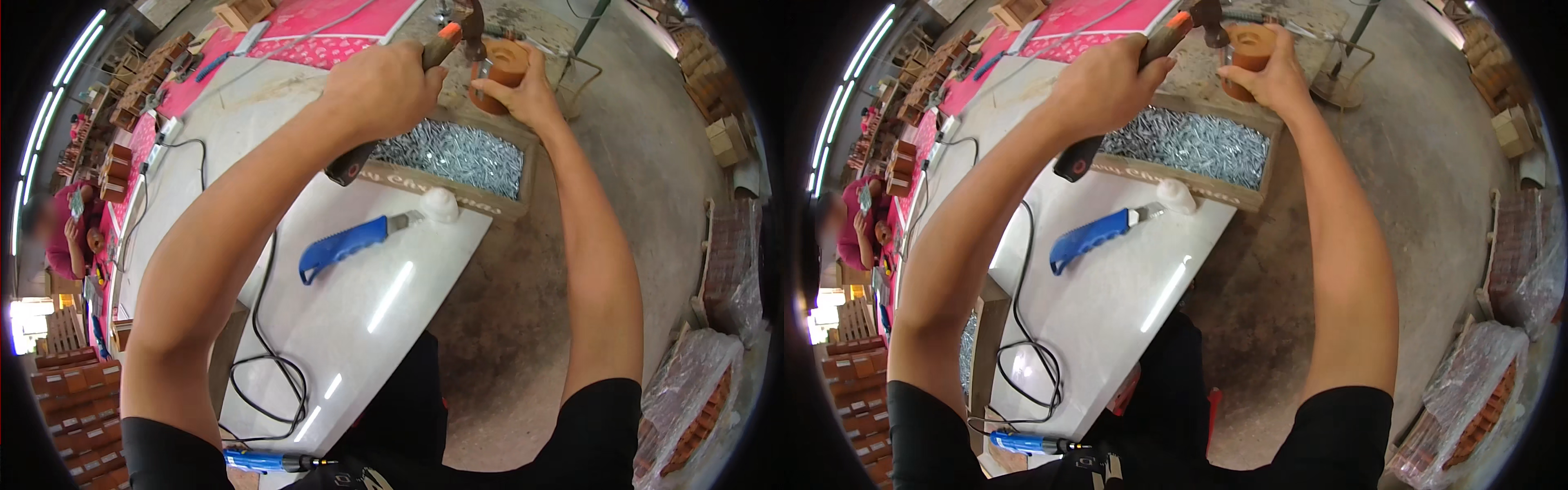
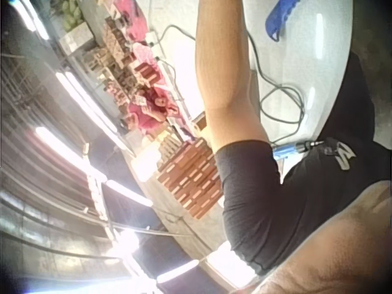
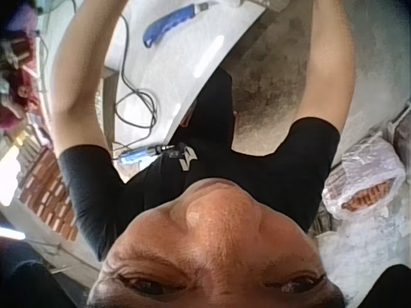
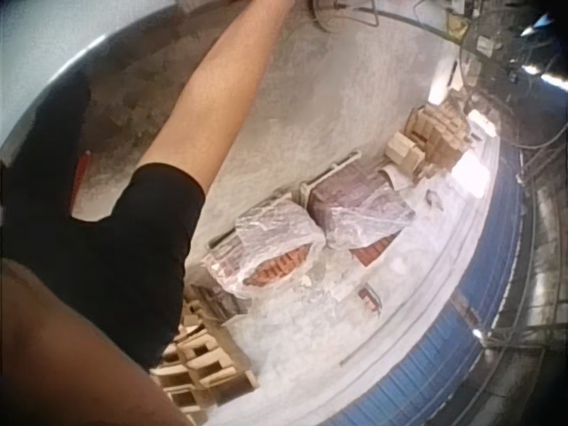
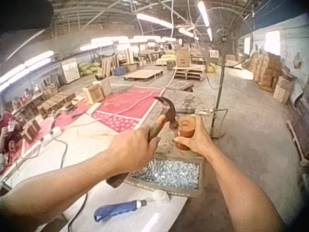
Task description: Attaching metal plates and hardware to cylindrical wooden furniture components using an electric screwdriver and hammer.
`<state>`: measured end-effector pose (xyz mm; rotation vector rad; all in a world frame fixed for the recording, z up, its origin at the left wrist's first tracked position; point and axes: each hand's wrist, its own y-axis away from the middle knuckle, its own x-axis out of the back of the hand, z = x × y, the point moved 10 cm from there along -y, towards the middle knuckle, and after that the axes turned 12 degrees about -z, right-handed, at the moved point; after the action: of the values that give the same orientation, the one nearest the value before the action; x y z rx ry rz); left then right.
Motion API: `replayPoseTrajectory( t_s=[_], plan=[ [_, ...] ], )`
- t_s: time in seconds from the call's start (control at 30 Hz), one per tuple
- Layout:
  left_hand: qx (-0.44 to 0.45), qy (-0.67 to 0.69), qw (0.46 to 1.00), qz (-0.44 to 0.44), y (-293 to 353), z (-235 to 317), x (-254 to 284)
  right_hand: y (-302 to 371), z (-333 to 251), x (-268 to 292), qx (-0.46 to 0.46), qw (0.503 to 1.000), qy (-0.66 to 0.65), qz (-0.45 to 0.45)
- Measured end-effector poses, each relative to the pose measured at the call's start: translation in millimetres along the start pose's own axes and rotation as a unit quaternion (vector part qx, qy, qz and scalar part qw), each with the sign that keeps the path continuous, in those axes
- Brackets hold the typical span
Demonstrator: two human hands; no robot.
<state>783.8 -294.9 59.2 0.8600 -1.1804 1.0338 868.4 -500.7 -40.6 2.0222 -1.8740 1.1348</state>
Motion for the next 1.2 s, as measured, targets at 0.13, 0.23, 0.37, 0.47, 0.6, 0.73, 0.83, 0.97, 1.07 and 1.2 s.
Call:
replayPoseTrajectory(
  t_s=[0.13,0.23,0.37,0.47,0.6,0.73,0.83,0.97,1.07,1.2],
  plan=[
    [-0.053,0.033,0.993,0.096,6,14,39,-1,0,4,0.003,1.000,-0.006,0.004],
    [-0.062,0.022,0.995,0.076,6,20,43,-2,-7,2,-0.003,1.000,0.004,0.002],
    [-0.050,0.019,0.998,0.041,6,12,10,-1,-3,-1,-0.016,1.000,-0.009,-0.008],
    [-0.048,0.018,0.996,0.069,10,8,13,3,-4,-2,-0.010,1.000,0.008,-0.015],
    [-0.160,0.037,0.956,0.243,26,35,79,-1,-3,0,-0.004,0.999,0.039,-0.009],
    [-0.006,0.135,0.980,0.147,21,12,45,-2,-2,-2,-0.006,0.999,0.046,-0.008],
    [-0.048,0.010,0.998,0.039,-3,2,-1,-13,6,-5,0.030,0.999,-0.012,0.003],
    [-0.056,0.032,0.995,0.082,11,17,37,-1,-4,1,0.035,0.999,-0.020,0.016],
    [-0.081,0.092,0.983,0.138,26,21,71,-1,-7,0,-0.005,1.000,-0.010,0.004],
    [-0.094,0.082,0.979,0.158,39,10,79,0,-15,6,-0.031,0.998,0.035,0.052]
  ],
)
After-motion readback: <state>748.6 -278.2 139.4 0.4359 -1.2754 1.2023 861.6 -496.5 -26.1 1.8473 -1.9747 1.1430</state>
